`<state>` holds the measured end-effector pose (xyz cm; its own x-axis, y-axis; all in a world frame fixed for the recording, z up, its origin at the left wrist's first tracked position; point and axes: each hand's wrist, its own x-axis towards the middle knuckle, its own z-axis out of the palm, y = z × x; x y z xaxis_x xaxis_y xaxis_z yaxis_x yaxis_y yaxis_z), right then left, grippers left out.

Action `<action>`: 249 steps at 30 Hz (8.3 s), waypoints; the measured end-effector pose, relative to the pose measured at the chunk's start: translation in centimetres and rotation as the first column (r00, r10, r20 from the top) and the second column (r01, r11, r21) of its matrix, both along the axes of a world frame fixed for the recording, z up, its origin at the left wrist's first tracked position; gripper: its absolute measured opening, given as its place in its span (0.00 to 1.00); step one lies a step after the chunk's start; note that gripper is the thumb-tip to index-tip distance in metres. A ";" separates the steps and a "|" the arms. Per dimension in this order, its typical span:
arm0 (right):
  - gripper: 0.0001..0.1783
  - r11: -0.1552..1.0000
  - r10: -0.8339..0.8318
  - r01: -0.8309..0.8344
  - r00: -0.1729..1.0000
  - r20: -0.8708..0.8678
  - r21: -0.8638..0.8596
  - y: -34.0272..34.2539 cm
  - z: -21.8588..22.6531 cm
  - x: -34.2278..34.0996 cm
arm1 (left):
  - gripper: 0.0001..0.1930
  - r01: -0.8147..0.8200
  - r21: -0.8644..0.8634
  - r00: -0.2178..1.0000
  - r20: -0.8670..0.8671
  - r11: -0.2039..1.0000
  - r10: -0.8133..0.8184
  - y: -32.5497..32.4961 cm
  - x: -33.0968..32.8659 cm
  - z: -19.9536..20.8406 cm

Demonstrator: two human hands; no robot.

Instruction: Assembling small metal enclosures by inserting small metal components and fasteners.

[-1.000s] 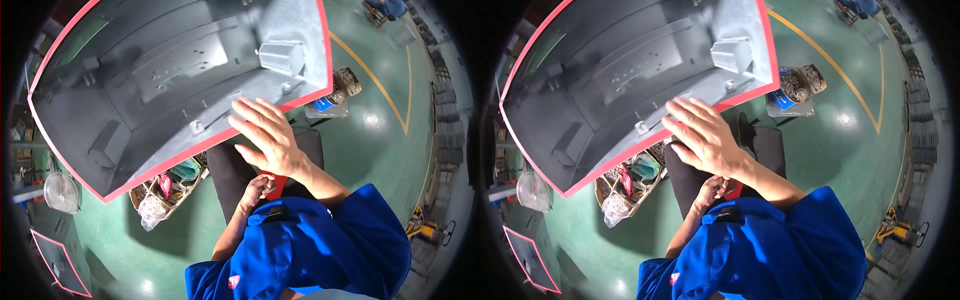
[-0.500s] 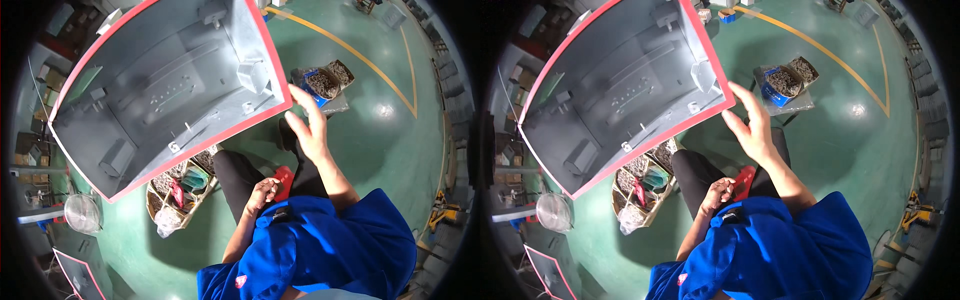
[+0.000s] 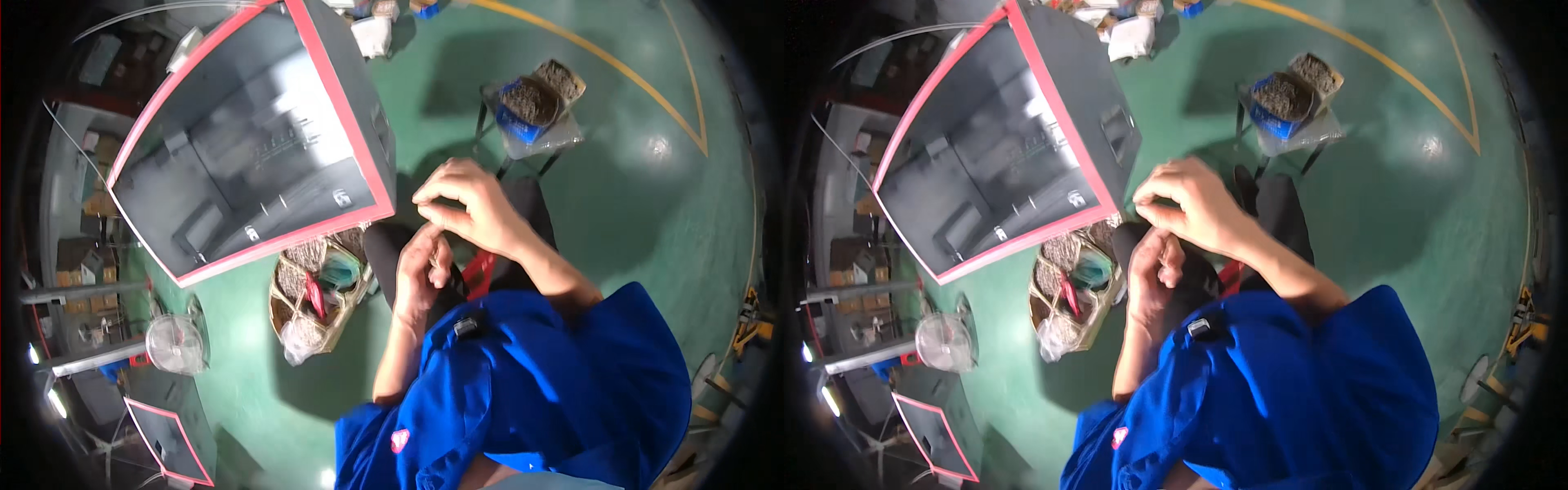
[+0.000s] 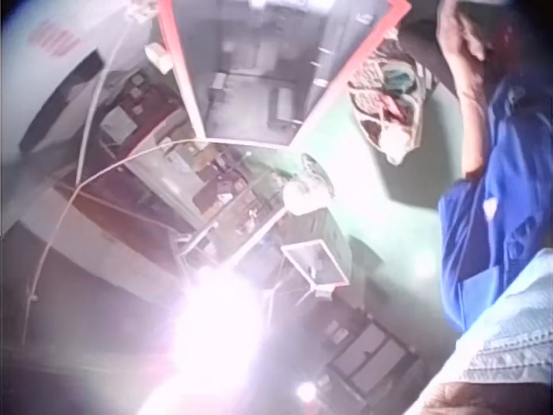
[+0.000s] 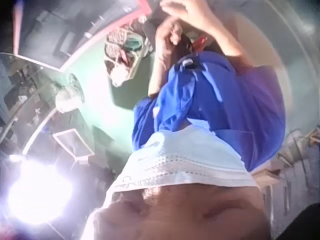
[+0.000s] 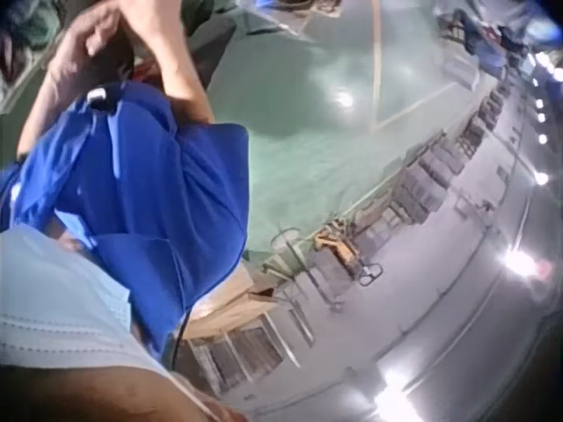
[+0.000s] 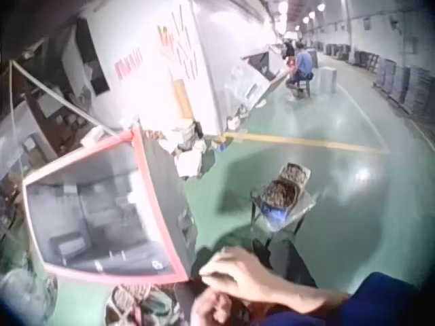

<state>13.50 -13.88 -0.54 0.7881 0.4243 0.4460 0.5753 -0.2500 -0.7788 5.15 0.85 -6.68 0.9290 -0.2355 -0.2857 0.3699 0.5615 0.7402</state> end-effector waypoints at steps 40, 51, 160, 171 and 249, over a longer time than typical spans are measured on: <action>0.09 0.843 0.020 -0.215 0.928 0.371 0.493 16.6 9.8 -1.7 | 0.14 -0.420 -0.753 0.830 -0.093 0.506 0.550 10.4 -6.5 3.1; 0.13 0.893 -0.081 -0.234 0.756 0.650 0.384 20.0 8.8 -2.6 | 0.13 -0.479 -0.766 0.783 -0.153 0.429 0.603 13.3 -8.3 2.2; 0.09 0.967 0.248 -0.244 0.966 0.068 -0.067 4.0 4.3 -5.2 | 0.24 -0.290 -0.850 0.905 -0.094 0.441 0.415 0.8 -5.4 6.8; 0.16 0.929 0.362 -0.334 0.907 0.214 -0.157 3.9 6.3 -6.5 | 0.28 -0.269 -0.836 0.893 -0.030 0.478 0.450 1.1 -5.3 7.4; 0.06 0.896 0.443 -0.413 0.859 -0.257 0.167 6.0 6.3 -4.4 | 0.28 -0.227 -0.926 0.911 -0.093 0.300 0.402 2.9 -6.1 6.9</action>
